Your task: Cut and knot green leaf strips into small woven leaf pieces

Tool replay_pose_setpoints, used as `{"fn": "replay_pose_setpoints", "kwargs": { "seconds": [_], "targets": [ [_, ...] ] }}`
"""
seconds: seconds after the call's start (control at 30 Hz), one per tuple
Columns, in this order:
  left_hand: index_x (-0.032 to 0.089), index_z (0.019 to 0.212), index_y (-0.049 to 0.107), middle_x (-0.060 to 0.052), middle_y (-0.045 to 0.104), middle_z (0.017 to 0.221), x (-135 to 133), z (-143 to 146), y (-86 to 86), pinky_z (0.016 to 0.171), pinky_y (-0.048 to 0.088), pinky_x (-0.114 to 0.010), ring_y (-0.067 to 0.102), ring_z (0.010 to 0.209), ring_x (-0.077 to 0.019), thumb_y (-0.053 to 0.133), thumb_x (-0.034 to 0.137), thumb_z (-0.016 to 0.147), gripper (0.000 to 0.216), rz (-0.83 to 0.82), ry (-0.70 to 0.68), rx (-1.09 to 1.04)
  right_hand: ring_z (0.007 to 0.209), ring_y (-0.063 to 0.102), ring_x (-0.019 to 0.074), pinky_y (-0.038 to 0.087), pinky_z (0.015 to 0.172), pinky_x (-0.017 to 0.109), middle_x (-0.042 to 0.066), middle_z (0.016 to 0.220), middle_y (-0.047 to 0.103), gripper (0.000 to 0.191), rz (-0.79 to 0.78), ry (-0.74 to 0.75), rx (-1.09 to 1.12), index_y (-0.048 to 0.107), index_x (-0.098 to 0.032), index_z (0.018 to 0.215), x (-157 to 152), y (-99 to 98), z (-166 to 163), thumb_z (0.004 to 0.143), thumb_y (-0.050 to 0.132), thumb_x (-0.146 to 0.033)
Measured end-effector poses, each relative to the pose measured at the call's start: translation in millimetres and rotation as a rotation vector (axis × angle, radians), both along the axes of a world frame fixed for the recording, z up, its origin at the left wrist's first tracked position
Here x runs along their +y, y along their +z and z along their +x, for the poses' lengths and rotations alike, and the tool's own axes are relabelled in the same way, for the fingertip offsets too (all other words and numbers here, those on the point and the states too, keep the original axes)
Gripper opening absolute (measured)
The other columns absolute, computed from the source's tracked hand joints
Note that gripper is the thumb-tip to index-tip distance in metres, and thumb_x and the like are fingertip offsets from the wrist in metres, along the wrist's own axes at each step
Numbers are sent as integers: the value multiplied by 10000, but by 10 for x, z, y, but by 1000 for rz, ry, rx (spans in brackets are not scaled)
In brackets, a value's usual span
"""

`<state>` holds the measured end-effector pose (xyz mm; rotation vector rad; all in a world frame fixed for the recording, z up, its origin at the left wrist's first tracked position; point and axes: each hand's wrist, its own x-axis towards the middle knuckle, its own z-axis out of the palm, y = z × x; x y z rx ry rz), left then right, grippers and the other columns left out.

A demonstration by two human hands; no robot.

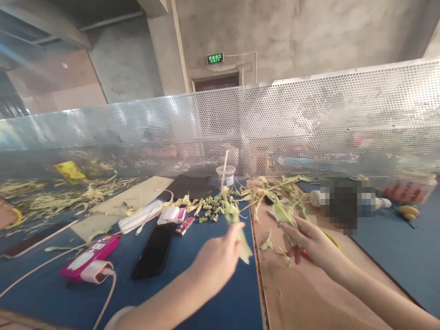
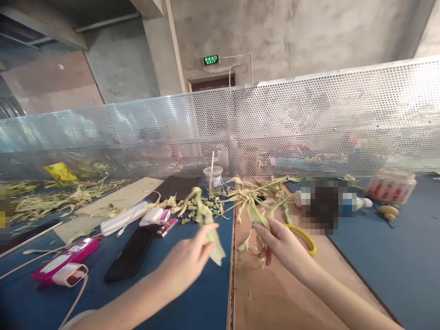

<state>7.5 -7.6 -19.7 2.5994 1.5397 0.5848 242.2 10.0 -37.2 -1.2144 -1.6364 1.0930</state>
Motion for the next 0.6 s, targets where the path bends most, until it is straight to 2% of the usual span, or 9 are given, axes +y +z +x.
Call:
{"fn": "replay_pose_setpoints", "kwargs": {
  "seconds": [0.07,0.13,0.23,0.3,0.33,0.4,0.47,0.6],
  "targets": [
    [199,1228,361,0,621,578,21,267,-86,393,306,-207,546,438,-145,310,226,890,343,37,-114,8,501,554,131,453,471,240,-29,586,551,312,0,-18,75,444,-196,765,-40,-16,-50,837,419,-499],
    [182,1206,374,-8,624,594,91,426,-147,417,348,-212,540,441,-140,314,218,887,327,73,-162,14,538,553,137,458,491,244,-26,592,558,295,11,-39,117,449,-200,797,-72,-37,-90,840,426,-490],
    [135,1220,374,-53,646,667,230,491,-230,562,457,-275,590,565,-170,313,187,875,354,184,-185,30,531,550,139,463,525,260,-16,600,571,305,46,-88,97,442,-202,763,-89,-85,-112,855,393,-490],
    [120,1226,384,-45,634,630,291,471,-288,698,469,-338,592,587,-174,291,156,875,365,237,-210,33,531,553,141,465,572,274,-4,617,581,324,117,-163,29,440,-202,725,-88,-123,-104,857,381,-492],
    [126,1228,387,-40,631,624,303,455,-312,715,465,-348,591,589,-177,286,156,876,367,237,-213,15,537,554,143,461,595,279,-1,619,581,328,160,-215,-17,440,-203,710,-89,-142,-98,854,386,-494],
    [155,1227,391,-35,634,642,295,427,-338,673,467,-334,592,594,-184,290,179,881,362,184,-201,-62,564,557,153,453,623,281,1,619,575,320,231,-295,-107,448,-207,701,-100,-175,-98,844,405,-491],
    [176,1212,407,-44,647,695,263,415,-331,634,462,-312,605,636,-194,298,215,887,345,114,-186,-165,585,554,161,450,618,276,-2,616,561,301,263,-304,-175,465,-212,723,-121,-198,-128,842,407,-483],
    [181,1075,505,-67,658,810,233,423,-291,703,445,-302,615,785,-208,330,332,892,295,-20,-223,-409,621,535,170,446,599,272,-5,617,527,268,364,-267,-346,473,-221,696,-123,-216,-285,850,392,-424]
  ]
}}
